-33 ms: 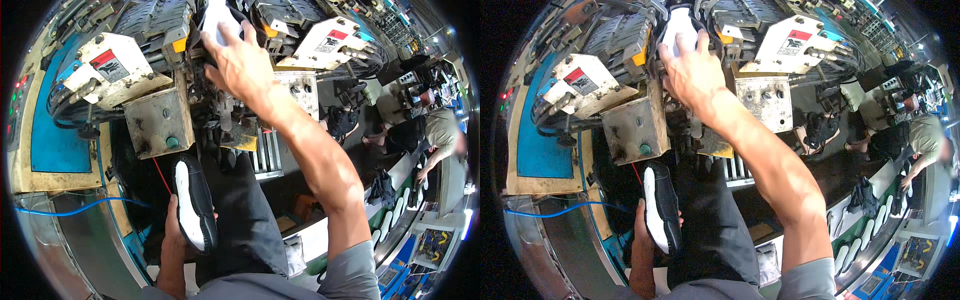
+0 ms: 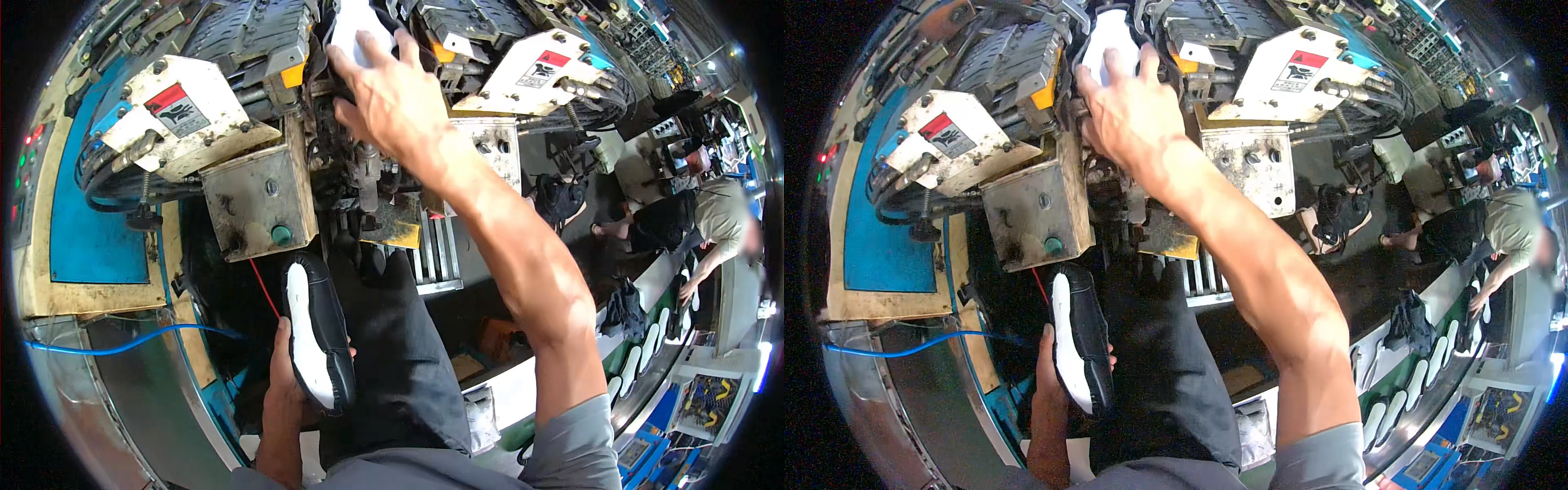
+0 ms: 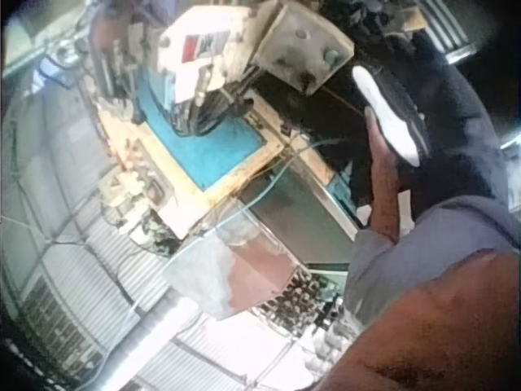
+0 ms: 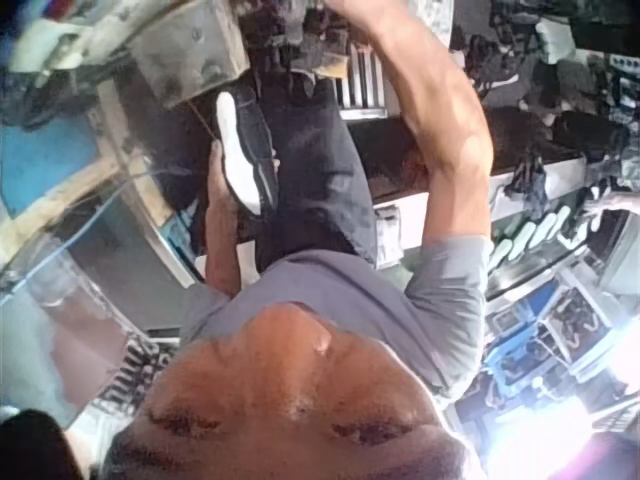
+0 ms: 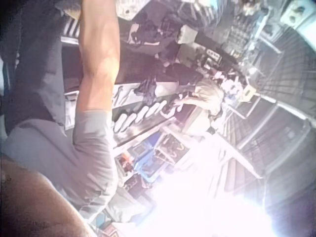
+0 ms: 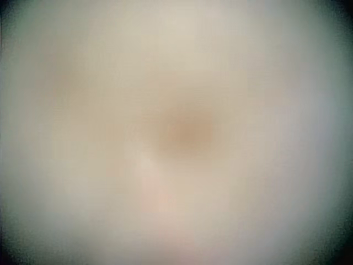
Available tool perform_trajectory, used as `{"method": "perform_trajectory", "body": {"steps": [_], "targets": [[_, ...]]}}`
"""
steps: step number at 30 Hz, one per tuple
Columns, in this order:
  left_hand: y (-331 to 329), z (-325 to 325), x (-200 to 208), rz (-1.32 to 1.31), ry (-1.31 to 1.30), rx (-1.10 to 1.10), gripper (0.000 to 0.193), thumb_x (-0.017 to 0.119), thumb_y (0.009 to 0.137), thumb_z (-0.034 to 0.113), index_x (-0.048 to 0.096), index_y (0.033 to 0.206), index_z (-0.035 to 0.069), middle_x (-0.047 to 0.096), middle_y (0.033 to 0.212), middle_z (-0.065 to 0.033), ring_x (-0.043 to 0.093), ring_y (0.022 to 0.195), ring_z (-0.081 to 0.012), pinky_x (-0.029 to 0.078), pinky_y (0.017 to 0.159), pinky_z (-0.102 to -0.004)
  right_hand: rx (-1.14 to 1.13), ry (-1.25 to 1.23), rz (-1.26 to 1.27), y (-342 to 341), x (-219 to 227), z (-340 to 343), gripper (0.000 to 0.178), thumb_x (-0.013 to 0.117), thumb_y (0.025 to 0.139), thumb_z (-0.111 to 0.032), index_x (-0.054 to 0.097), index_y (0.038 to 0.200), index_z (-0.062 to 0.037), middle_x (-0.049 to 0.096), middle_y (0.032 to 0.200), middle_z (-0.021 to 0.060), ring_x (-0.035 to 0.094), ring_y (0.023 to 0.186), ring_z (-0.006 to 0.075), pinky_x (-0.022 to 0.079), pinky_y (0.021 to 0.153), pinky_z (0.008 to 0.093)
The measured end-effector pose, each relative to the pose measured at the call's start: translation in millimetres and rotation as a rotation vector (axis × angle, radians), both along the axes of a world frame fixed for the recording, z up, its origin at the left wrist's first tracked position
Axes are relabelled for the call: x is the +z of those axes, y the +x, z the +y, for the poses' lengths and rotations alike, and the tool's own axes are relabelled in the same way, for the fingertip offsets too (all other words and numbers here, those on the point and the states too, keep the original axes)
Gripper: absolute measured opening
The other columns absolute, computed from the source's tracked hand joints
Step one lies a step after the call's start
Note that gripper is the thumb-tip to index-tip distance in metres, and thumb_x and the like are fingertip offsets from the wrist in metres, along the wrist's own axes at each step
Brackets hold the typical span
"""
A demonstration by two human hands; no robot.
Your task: Assemble shoe uppers onto lasts using a lasting machine and manual trimming tools.
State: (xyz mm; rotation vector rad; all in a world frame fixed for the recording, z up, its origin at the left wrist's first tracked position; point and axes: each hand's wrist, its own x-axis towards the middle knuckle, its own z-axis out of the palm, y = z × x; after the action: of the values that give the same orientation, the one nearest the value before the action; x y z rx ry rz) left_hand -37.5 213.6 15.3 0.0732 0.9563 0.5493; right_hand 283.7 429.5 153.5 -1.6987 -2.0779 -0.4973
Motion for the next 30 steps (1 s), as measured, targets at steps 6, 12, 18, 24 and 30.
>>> {"method": "perform_trajectory", "body": {"steps": [6, 12, 18, 24, 30], "targets": [[3.3, 14.0, -12.0, 0.030, 0.098, -0.024, 0.102, 0.037, 0.106, 0.082, 0.053, 0.153, -0.007, 0.073, 0.122, -0.0343, 0.078, 0.102, -0.0482, 0.066, 0.090, -0.0591, 0.000, 0.116, -0.021, -0.4, 11.1, 5.4, 0.068, 0.085, 0.090, -0.034, 0.063, 0.151, -0.0155, 0.063, 0.143, 0.0231, 0.055, 0.136, 0.0616, 0.069, 0.090, 0.0571], [8.2, 17.2, -14.1, -0.013, 0.167, -0.025, 0.099, 0.044, 0.106, 0.081, 0.051, 0.157, -0.003, 0.072, 0.125, -0.0340, 0.077, 0.105, -0.0501, 0.065, 0.094, -0.0608, -0.031, 0.029, 0.068, -12.7, 30.8, 2.8, 0.058, 0.082, 0.090, -0.030, 0.069, 0.144, -0.0138, 0.066, 0.139, 0.0223, 0.057, 0.136, 0.0595, 0.068, 0.091, 0.0589], [23.6, 31.0, 11.9, -0.072, 0.289, -0.059, 0.087, 0.053, 0.108, 0.065, 0.044, 0.162, -0.003, 0.069, 0.136, -0.0310, 0.077, 0.111, -0.0472, 0.065, 0.098, -0.0596, 0.100, -0.022, 0.265, -5.0, 6.9, -18.4, 0.058, 0.080, 0.093, -0.031, 0.068, 0.146, -0.0122, 0.065, 0.142, 0.0233, 0.060, 0.134, 0.0526, 0.058, 0.108, 0.0610], [13.1, 14.1, 6.1, 0.092, 0.528, -0.046, 0.078, 0.053, 0.110, 0.056, 0.047, 0.158, -0.005, 0.072, 0.130, -0.0255, 0.077, 0.113, -0.0400, 0.067, 0.099, -0.0557, 0.134, -0.287, 1.001, -54.2, -73.9, -198.2, 0.075, 0.071, 0.108, -0.049, 0.049, 0.168, -0.0092, 0.042, 0.173, 0.0312, 0.044, 0.159, 0.0443, 0.036, 0.131, 0.0530], [29.2, -40.1, 9.8, 0.148, 0.731, -0.026, 0.069, 0.055, 0.113, 0.052, 0.052, 0.155, -0.002, 0.072, 0.136, -0.0185, 0.075, 0.120, -0.0281, 0.062, 0.105, -0.0424, -0.020, -0.820, 1.901, -124.8, -109.6, -348.8, 0.083, 0.061, 0.114, -0.053, 0.028, 0.178, -0.0093, 0.053, 0.168, 0.0166, 0.057, 0.147, 0.0294, 0.054, 0.113, 0.0402]]}}
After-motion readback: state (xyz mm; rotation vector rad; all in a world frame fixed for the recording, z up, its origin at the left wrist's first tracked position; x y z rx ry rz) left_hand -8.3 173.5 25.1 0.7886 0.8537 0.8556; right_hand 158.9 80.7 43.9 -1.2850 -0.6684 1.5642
